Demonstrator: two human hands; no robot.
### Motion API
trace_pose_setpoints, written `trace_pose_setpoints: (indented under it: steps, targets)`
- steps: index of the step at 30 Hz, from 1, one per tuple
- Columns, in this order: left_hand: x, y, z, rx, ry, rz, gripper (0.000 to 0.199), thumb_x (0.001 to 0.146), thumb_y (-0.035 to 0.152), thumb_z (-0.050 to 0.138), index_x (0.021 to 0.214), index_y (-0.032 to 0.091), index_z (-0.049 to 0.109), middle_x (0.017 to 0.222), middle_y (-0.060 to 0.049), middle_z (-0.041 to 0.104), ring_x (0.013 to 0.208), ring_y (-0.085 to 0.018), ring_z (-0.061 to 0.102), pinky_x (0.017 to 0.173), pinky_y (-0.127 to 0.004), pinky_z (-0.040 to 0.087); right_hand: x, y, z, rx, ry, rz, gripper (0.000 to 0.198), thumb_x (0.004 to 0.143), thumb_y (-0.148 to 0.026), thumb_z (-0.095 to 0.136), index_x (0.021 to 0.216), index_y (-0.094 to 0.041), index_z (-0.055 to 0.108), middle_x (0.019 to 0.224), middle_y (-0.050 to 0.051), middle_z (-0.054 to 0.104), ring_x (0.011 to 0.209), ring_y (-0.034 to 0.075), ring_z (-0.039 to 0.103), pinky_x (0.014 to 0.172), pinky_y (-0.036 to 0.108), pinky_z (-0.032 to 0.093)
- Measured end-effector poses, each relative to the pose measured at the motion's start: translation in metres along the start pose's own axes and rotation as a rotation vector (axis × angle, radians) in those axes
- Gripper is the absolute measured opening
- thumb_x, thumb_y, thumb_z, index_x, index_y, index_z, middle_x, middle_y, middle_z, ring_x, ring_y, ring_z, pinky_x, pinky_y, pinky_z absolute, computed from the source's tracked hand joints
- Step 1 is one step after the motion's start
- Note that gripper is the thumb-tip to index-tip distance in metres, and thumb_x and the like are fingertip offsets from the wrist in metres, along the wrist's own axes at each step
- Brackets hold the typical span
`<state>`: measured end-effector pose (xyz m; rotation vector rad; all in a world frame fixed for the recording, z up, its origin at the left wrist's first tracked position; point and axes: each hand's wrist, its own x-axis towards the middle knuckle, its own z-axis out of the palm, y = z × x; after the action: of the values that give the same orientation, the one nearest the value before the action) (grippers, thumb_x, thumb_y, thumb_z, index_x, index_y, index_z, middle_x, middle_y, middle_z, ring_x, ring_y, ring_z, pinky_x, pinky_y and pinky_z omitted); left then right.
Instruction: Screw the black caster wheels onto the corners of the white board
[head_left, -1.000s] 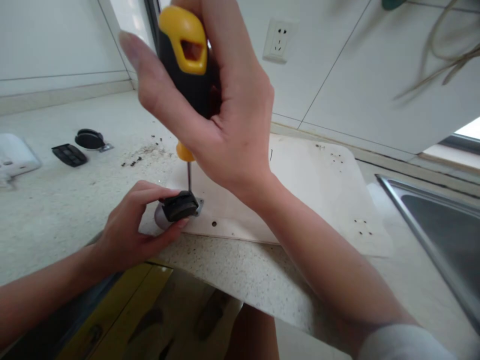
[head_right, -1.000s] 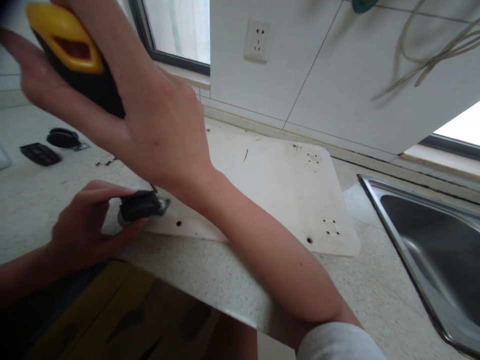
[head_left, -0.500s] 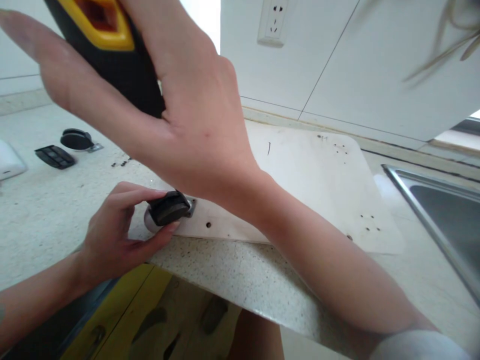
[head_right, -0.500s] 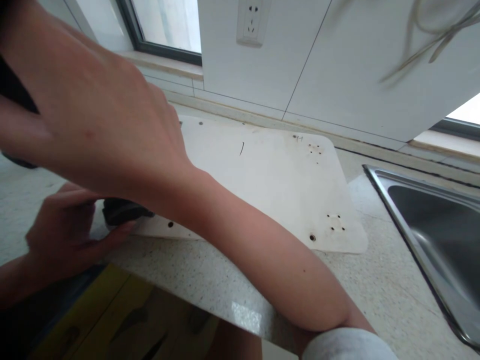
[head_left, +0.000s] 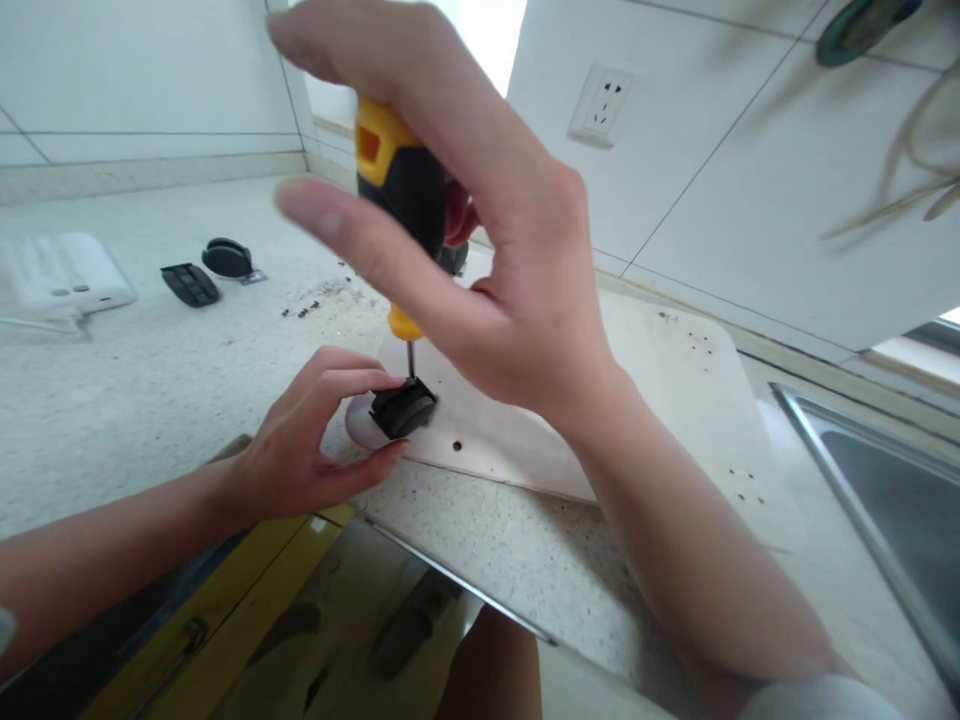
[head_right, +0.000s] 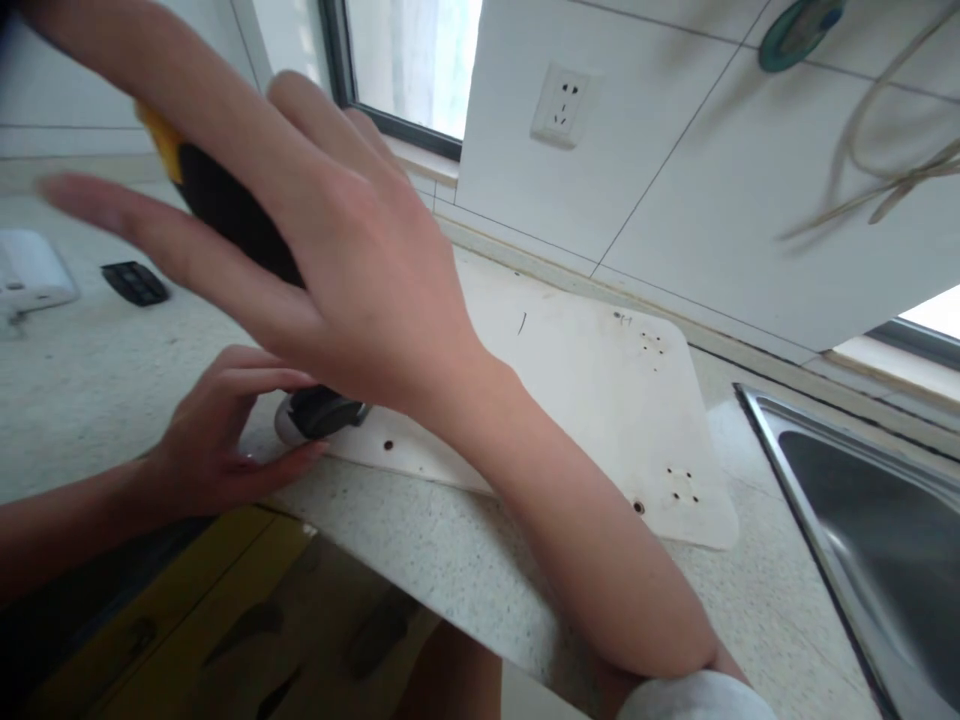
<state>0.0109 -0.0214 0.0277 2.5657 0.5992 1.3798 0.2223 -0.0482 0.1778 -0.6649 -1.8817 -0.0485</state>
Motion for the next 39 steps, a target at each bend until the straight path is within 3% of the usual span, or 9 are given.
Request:
trace_pose_setpoints:
  steps: [5,8,12,18,23,26,31,36,39]
  targets:
    - [-0.003,-0.005,-0.001,-0.003,-0.005,-0.018,0.054,0.097,0.027,0.084,0.146,0.033,0.064,0.124,-0.007,0.075,0.109,-0.026,0.073,0.094,-0.044,0.067,-0.004,0.008,-0.003,0.018,-0.124,0.096,0.032,0.121,-0.038,0.052,0.142,-0.024,0.071,0.156,-0.005,0.071,0.120,0.013,0.077,0.093,0.020,0.064]
    - [-0.006,-0.009,-0.001,-0.017,0.009,-0.001,0.055,0.094,0.027,0.085,0.146,0.032,0.066,0.124,-0.008,0.077,0.109,-0.027,0.075,0.093,-0.044,0.069,-0.007,0.016,-0.003,-0.035,-0.058,0.068,0.029,0.118,-0.037,0.066,0.138,-0.017,0.073,0.146,0.004,0.073,0.117,0.016,0.076,0.090,0.021,0.067]
    - [-0.008,-0.010,0.001,-0.064,-0.003,0.055,0.060,0.092,0.021,0.087,0.148,0.032,0.067,0.124,-0.008,0.079,0.106,-0.026,0.079,0.094,-0.042,0.071,-0.007,0.022,0.000,0.088,-0.146,0.070,0.031,0.115,-0.024,0.057,0.138,-0.035,0.076,0.153,-0.010,0.071,0.121,0.017,0.076,0.090,0.024,0.067]
    - [-0.003,-0.001,0.002,-0.022,-0.129,0.304,0.057,0.099,0.015,0.079,0.151,0.027,0.063,0.122,-0.008,0.082,0.105,-0.022,0.082,0.095,-0.033,0.070,-0.009,0.012,0.009,-0.037,0.068,0.079,0.017,0.109,-0.039,0.080,0.116,-0.025,0.075,0.124,0.001,0.073,0.097,0.017,0.072,0.077,0.030,0.061]
    - [0.001,0.000,0.001,0.004,-0.155,0.351,0.057,0.097,0.007,0.073,0.148,0.032,0.066,0.122,-0.003,0.084,0.106,-0.020,0.082,0.101,-0.033,0.066,-0.012,0.009,0.015,0.123,0.055,0.100,0.019,0.109,-0.020,0.068,0.120,-0.033,0.077,0.138,-0.004,0.072,0.108,0.016,0.072,0.080,0.030,0.063]
    - [0.000,-0.002,0.001,0.013,-0.178,0.364,0.058,0.097,0.009,0.072,0.148,0.035,0.066,0.122,-0.002,0.084,0.106,-0.020,0.081,0.100,-0.034,0.065,-0.014,0.013,0.016,0.047,0.147,0.007,0.010,0.104,-0.030,0.083,0.113,-0.034,0.080,0.125,-0.003,0.076,0.111,0.021,0.073,0.092,0.034,0.064]
    - [-0.002,-0.002,0.001,0.073,-0.186,0.455,0.045,0.103,0.011,0.065,0.143,0.030,0.070,0.124,-0.003,0.085,0.104,-0.020,0.081,0.098,-0.035,0.065,-0.015,0.012,0.017,0.232,-0.105,0.034,0.034,0.115,-0.028,0.060,0.140,-0.042,0.079,0.160,-0.008,0.068,0.128,0.023,0.074,0.107,0.039,0.066]
    - [-0.001,-0.002,0.004,0.103,-0.148,0.477,0.037,0.108,0.014,0.061,0.140,0.030,0.070,0.119,-0.002,0.085,0.104,-0.019,0.080,0.096,-0.034,0.063,-0.018,0.002,0.024,-0.007,0.202,-0.030,0.010,0.103,-0.029,0.083,0.111,-0.034,0.085,0.118,-0.001,0.080,0.102,0.025,0.071,0.090,0.041,0.063]
    - [0.000,-0.004,0.006,0.136,-0.099,0.538,0.028,0.112,0.015,0.056,0.136,0.021,0.069,0.116,-0.004,0.085,0.100,-0.018,0.078,0.095,-0.035,0.061,-0.016,-0.003,0.017,-0.012,0.059,0.008,0.028,0.110,-0.020,0.064,0.126,-0.030,0.085,0.128,0.002,0.081,0.108,0.027,0.074,0.096,0.045,0.064]
